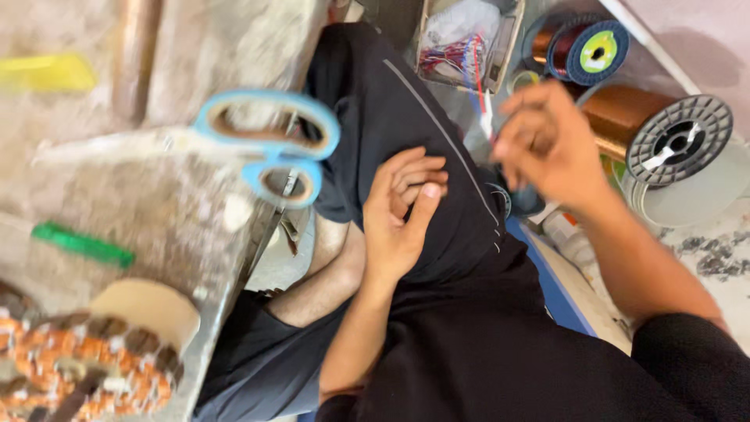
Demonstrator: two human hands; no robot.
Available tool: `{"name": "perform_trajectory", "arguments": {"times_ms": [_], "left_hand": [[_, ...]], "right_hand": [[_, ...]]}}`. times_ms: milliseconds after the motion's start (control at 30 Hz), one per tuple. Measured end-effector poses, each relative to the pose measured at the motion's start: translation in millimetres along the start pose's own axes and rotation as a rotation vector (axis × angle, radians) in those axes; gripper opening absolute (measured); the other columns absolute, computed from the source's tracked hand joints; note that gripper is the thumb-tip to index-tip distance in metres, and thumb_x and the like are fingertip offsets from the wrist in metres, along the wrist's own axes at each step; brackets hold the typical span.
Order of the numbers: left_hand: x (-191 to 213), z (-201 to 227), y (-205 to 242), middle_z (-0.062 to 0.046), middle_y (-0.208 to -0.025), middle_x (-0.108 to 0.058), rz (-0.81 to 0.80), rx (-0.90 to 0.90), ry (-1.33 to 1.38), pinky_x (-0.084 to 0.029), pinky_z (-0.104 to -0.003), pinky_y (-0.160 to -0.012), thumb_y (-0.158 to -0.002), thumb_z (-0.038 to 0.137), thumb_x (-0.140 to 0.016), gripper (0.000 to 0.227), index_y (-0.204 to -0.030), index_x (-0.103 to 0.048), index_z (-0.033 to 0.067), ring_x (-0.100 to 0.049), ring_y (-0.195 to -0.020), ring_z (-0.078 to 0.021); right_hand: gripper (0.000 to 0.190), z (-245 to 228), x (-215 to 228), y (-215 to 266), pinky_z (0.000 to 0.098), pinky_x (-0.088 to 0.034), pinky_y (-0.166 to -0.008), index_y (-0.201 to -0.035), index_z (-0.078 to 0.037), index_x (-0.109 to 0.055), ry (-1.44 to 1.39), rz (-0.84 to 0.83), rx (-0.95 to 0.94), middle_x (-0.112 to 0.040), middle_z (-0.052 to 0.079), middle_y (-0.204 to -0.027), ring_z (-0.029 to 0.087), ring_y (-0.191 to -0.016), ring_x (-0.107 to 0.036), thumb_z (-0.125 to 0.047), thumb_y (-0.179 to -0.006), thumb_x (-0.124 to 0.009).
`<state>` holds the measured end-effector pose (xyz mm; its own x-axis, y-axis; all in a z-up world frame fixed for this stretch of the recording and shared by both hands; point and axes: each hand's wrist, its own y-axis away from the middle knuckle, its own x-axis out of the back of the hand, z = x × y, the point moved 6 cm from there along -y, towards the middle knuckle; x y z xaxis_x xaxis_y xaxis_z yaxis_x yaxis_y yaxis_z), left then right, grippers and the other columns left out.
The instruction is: The person winds copper wire around the slots of a motor stator, using a metal rod to guide the wire. They use scissors to cut the wire and a soldering iron to secure connections. The person also uses a multimeter to test the electrical continuity of the windings.
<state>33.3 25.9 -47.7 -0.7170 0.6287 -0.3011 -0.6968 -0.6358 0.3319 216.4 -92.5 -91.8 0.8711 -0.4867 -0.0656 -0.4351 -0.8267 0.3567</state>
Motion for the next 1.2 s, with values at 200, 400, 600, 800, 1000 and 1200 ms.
{"name": "perform_trajectory", "arguments": {"times_ms": [200,400,600,800,1000,1200], "left_hand": [[18.3,17.0,22.4,-0.012,-0.121,-0.07,-0.114,-0.035,0.283,-0.055,-0.029,-0.101,-0.108,0.014,-0.057,0.042,-0.146,-0.047,-0.0008,-0.067,-0.112,-0.0172],[50.4,33.6,79.6,0.004,-0.076,-0.049,-0.095,-0.08,0.622,-0.034,-0.021,-0.062,-0.115,0.014,-0.052,0.027,-0.135,-0.06,-0.0035,-0.041,-0.066,-0.0031],[78.5,46.6,142.1,0.003,-0.073,-0.047,-0.033,-0.275,0.209,-0.033,-0.021,-0.058,-0.118,0.027,-0.048,0.037,-0.139,-0.055,-0.0019,-0.041,-0.062,-0.0052],[95.1,55.8,175.1,0.002,-0.079,-0.05,0.019,-0.409,0.2,-0.039,-0.021,-0.065,-0.119,0.047,-0.036,0.057,-0.155,-0.027,0.005,-0.046,-0.068,-0.006],[106.0,46.3,177.0,0.003,-0.071,-0.047,0.052,-0.456,0.246,-0.037,-0.023,-0.06,-0.115,0.036,-0.041,0.051,-0.154,-0.031,0.0047,-0.046,-0.058,-0.005],[118.6,32.1,172.3,0.001,-0.073,-0.052,0.073,-0.445,0.183,-0.04,-0.024,-0.064,-0.112,0.011,-0.043,0.033,-0.142,-0.051,0.0024,-0.049,-0.065,-0.0055]], "right_hand": [[0.031,-23.9,-101.4,69.3,0.0263,-0.055,-0.051,-0.118,-0.003,-0.046,-0.07,-0.232,0.079,-0.07,0.009,-0.088,0.012,-0.059,-0.065,0.0,-0.095,-0.067],[0.032,-59.7,-167.1,97.1,0.0294,-0.06,-0.07,-0.108,-0.001,-0.058,0.518,-0.507,0.383,-0.075,0.011,-0.097,0.018,-0.08,-0.076,-0.004,-0.084,-0.079],[0.024,-143.1,-202.0,89.9,0.0264,-0.06,-0.08,-0.12,0.004,-0.063,0.564,-0.345,0.674,-0.071,0.018,-0.107,0.02,-0.089,-0.074,0.005,-0.099,-0.073],[0.026,-167.1,-263.1,103.3,0.0264,-0.058,-0.072,-0.108,0.006,-0.069,0.75,-0.588,0.821,-0.069,0.019,-0.103,0.02,-0.081,-0.07,0.005,-0.085,-0.081],[0.016,-150.3,-275.6,99.8,0.0237,-0.054,-0.073,-0.109,-0.001,-0.072,0.79,-0.63,0.742,-0.071,0.01,-0.102,0.017,-0.087,-0.071,0.007,-0.097,-0.08],[0.014,-137.5,-273.0,97.9,0.0249,-0.053,-0.078,-0.106,-0.001,-0.068,0.809,-0.624,0.739,-0.065,0.011,-0.107,0.017,-0.089,-0.067,0.007,-0.098,-0.076]]}}
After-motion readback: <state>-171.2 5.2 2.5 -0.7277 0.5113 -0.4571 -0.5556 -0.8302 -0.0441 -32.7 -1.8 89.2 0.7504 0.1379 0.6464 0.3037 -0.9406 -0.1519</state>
